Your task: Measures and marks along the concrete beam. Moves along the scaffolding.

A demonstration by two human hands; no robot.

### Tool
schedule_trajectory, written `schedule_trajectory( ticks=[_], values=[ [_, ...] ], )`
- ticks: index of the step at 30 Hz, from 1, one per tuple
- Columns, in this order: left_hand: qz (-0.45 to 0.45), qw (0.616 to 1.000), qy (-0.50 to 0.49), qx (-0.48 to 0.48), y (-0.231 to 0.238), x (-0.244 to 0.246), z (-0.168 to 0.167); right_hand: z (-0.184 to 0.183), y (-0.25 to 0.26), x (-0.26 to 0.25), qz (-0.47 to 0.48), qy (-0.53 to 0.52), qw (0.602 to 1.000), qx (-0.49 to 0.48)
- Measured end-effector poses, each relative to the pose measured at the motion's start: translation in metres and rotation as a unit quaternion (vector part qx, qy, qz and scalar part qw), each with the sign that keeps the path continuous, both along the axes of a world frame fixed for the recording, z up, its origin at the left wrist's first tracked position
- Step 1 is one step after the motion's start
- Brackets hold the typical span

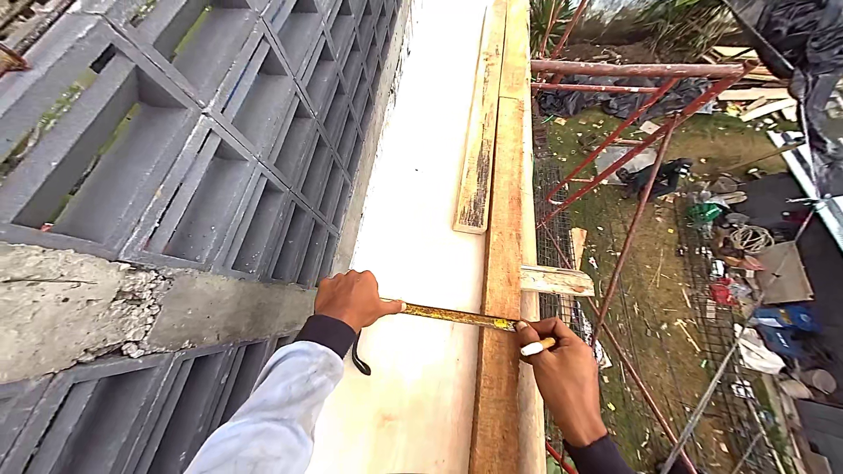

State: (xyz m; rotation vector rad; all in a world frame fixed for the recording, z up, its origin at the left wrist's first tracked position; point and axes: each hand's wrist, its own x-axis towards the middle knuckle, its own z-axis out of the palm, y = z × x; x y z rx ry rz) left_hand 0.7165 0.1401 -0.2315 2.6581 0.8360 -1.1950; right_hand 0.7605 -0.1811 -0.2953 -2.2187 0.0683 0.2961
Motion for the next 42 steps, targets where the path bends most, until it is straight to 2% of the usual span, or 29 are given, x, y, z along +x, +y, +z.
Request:
schedule_trajectory(
  ticks=[6, 9, 17, 30, 33, 37, 39, 42],
  values=[
    [0.003, 1.000, 0.010, -0.015, 0.007, 0.000, 0.001, -0.005, 0.001, 0.008, -0.035, 0.080, 0.994, 0.064],
    [0.013, 1.000, 0.004, -0.018, 0.003, -0.001, 0.002, -0.002, -0.001, 0.010, -0.018, 0.107, 0.991, 0.074],
    [0.030, 0.999, 0.027, 0.029, -0.011, 0.012, 0.007, 0.004, -0.002, 0.008, 0.037, 0.059, 0.997, 0.027],
    [0.027, 0.999, 0.017, 0.007, -0.009, 0.003, 0.007, 0.003, 0.000, 0.006, 0.043, 0.016, 0.999, -0.003],
    [0.017, 0.999, 0.026, 0.014, -0.008, 0.006, 0.010, 0.003, 0.001, 0.005, 0.031, 0.048, 0.997, 0.045],
    [0.002, 0.999, 0.030, 0.019, -0.009, 0.010, 0.007, 0.009, -0.008, 0.012, -0.057, 0.157, 0.971, 0.168],
    [0.001, 0.999, 0.034, 0.024, -0.008, 0.011, 0.005, 0.011, -0.011, 0.015, -0.064, 0.155, 0.968, 0.188],
    [-0.004, 0.999, 0.029, 0.028, -0.010, 0.012, 0.007, 0.008, -0.012, 0.015, -0.002, 0.109, 0.981, 0.162]
  ],
)
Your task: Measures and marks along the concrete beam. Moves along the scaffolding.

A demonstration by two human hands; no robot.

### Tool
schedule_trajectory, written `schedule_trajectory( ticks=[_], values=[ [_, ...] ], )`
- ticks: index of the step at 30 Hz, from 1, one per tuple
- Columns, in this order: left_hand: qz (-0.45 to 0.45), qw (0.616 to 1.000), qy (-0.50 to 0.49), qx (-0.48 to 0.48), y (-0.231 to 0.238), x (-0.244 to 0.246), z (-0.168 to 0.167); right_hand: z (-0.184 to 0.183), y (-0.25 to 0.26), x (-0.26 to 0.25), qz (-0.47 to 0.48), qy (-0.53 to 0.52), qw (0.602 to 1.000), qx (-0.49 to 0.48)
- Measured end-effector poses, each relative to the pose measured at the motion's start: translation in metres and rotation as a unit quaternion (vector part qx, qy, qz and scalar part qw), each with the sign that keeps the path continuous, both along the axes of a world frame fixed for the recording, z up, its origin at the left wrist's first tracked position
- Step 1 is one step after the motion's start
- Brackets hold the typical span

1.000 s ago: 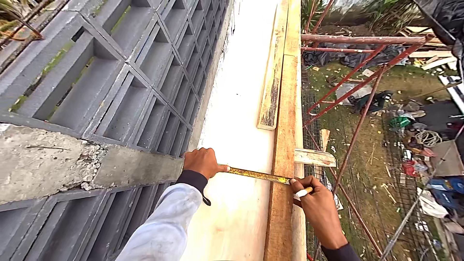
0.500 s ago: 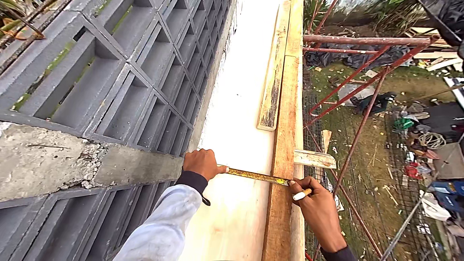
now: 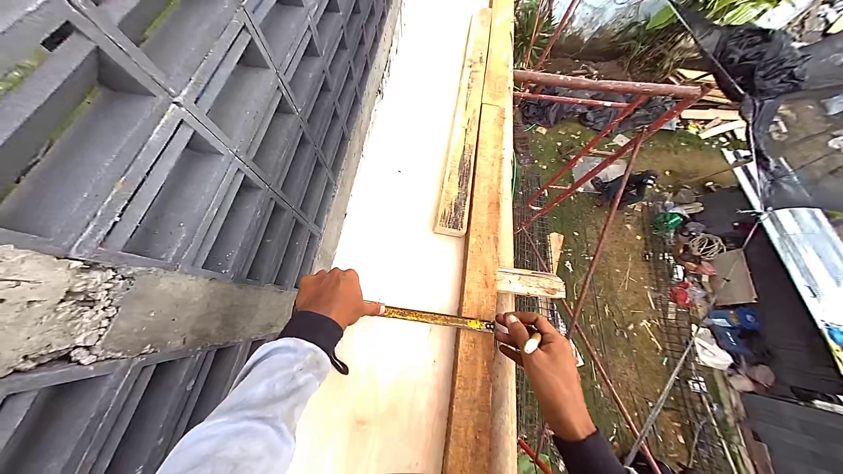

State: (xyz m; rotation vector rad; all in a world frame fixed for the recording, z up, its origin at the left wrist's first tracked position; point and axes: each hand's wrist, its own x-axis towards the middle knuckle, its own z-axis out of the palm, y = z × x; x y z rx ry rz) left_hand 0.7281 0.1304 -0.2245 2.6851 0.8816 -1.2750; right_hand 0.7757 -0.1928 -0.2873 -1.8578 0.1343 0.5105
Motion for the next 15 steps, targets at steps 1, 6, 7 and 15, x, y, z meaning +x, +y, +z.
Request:
schedule_trajectory(
  ticks=[1, 6, 7, 15],
  values=[
    [-0.002, 1.000, -0.002, 0.001, -0.001, 0.000, 0.001, -0.002, 0.001, -0.001, 0.025, -0.026, 0.999, -0.016],
    [-0.006, 1.000, -0.009, 0.004, -0.001, 0.000, -0.001, -0.011, 0.002, -0.005, 0.065, -0.122, 0.987, -0.083],
    [-0.006, 1.000, -0.010, 0.007, -0.001, 0.000, -0.002, -0.012, 0.002, -0.004, 0.064, -0.123, 0.987, -0.083],
    [-0.004, 1.000, -0.026, -0.012, 0.000, -0.003, -0.004, 0.016, 0.012, -0.004, 0.003, -0.276, 0.955, -0.106]
  ],
)
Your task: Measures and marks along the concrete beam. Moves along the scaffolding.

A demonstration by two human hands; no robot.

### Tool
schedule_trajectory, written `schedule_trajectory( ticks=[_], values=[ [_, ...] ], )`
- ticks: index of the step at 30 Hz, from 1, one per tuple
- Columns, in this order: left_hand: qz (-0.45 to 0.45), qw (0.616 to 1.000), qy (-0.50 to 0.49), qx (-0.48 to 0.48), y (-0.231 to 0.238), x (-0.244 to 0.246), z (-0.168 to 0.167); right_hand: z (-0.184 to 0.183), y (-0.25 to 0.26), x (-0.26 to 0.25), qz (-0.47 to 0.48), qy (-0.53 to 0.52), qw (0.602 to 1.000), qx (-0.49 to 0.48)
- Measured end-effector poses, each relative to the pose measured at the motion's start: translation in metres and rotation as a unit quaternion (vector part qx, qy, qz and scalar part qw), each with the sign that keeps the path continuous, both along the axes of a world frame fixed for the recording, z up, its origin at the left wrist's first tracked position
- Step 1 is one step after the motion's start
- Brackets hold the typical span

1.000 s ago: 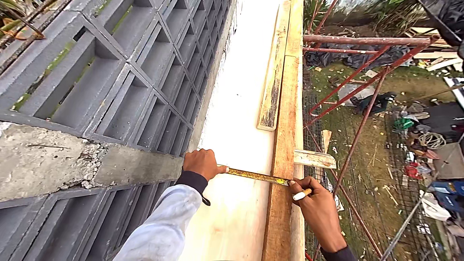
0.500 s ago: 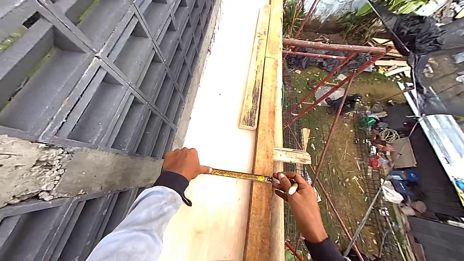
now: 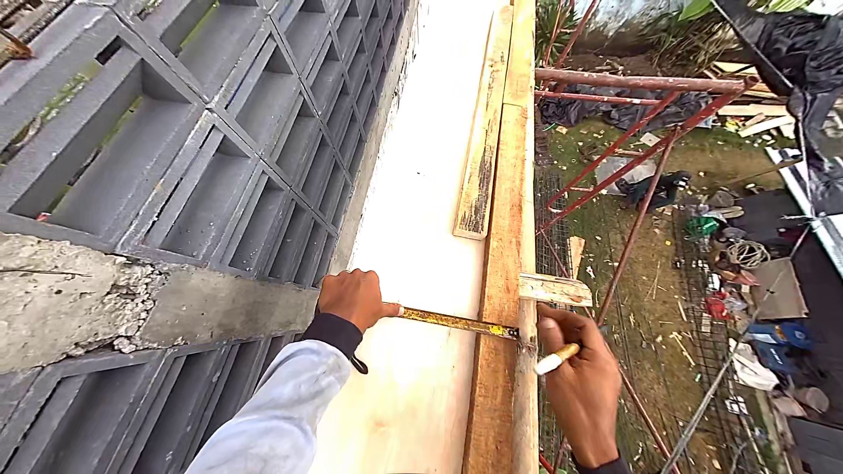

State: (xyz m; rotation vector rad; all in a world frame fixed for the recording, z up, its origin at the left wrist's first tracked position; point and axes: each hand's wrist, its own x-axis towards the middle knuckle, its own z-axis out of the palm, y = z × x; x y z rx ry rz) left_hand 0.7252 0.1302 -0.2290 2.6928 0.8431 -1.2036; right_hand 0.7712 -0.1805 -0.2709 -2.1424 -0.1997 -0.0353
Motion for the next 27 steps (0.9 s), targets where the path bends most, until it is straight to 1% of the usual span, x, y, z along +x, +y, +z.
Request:
schedule_trajectory(
  ticks=[2, 4, 6, 9, 13, 17, 20, 25, 27],
  values=[
    [-0.005, 1.000, 0.001, -0.002, 0.001, -0.001, -0.001, 0.019, 0.011, 0.003, 0.036, -0.033, 0.996, 0.080],
    [-0.012, 1.000, 0.005, -0.004, 0.002, -0.001, -0.001, 0.035, 0.029, 0.006, 0.100, -0.005, 0.983, 0.152],
    [-0.018, 1.000, 0.010, -0.007, 0.004, 0.000, 0.000, 0.038, 0.048, 0.009, 0.172, 0.036, 0.967, 0.185],
    [-0.019, 1.000, 0.014, -0.007, 0.004, 0.000, -0.001, 0.032, 0.076, 0.012, 0.243, 0.063, 0.954, 0.162],
    [-0.017, 1.000, 0.015, -0.001, 0.002, 0.001, -0.001, 0.021, 0.102, 0.029, 0.329, 0.069, 0.933, 0.124],
    [-0.019, 1.000, 0.018, 0.001, 0.001, 0.003, 0.001, 0.018, 0.115, 0.061, 0.359, 0.120, 0.921, 0.095],
    [-0.010, 1.000, 0.027, 0.009, 0.001, 0.005, 0.001, 0.015, 0.117, 0.086, 0.383, 0.147, 0.907, 0.099],
    [-0.010, 1.000, 0.022, 0.000, 0.003, 0.006, 0.000, 0.022, 0.114, 0.103, 0.416, 0.127, 0.898, 0.064],
    [-0.008, 1.000, 0.022, 0.002, 0.003, 0.007, -0.002, 0.017, 0.115, 0.109, 0.429, 0.122, 0.893, 0.061]
  ],
)
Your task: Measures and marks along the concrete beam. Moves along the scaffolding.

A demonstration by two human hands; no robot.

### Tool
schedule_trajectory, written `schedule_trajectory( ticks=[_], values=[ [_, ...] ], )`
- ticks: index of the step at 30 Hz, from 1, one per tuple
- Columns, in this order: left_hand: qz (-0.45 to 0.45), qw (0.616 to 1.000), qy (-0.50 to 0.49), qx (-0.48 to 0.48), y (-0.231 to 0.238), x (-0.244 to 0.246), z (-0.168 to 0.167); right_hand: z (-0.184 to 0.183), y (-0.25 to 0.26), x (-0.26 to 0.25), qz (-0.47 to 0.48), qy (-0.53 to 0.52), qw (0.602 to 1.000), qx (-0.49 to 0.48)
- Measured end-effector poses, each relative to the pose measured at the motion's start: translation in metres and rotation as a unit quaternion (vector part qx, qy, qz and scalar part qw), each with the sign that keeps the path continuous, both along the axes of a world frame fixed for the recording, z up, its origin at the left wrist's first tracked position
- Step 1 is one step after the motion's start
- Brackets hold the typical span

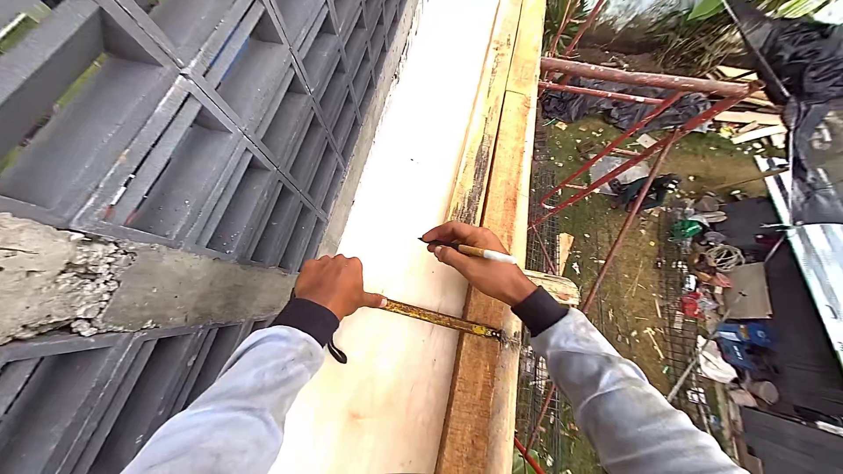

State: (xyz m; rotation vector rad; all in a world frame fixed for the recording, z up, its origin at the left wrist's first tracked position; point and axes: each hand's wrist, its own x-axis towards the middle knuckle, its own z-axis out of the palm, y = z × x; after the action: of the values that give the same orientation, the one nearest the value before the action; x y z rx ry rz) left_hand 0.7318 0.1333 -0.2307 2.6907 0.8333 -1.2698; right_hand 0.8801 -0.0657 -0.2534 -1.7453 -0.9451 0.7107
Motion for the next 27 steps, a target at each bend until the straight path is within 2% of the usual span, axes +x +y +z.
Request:
schedule_trajectory(
  ticks=[4, 10, 15, 27],
  values=[
    [-0.003, 1.000, 0.003, 0.009, 0.002, 0.000, -0.001, -0.011, 0.005, 0.004, 0.017, 0.007, 1.000, 0.003],
    [-0.008, 1.000, 0.005, 0.007, 0.002, 0.003, -0.001, 0.006, -0.001, -0.013, 0.016, -0.018, 1.000, -0.016],
    [-0.014, 1.000, 0.006, 0.009, 0.004, 0.001, -0.002, 0.005, 0.004, -0.015, 0.029, -0.015, 0.999, -0.019],
    [-0.024, 1.000, 0.001, -0.007, 0.007, -0.003, -0.003, -0.035, 0.031, -0.048, 0.059, -0.052, 0.995, -0.056]
  ],
)
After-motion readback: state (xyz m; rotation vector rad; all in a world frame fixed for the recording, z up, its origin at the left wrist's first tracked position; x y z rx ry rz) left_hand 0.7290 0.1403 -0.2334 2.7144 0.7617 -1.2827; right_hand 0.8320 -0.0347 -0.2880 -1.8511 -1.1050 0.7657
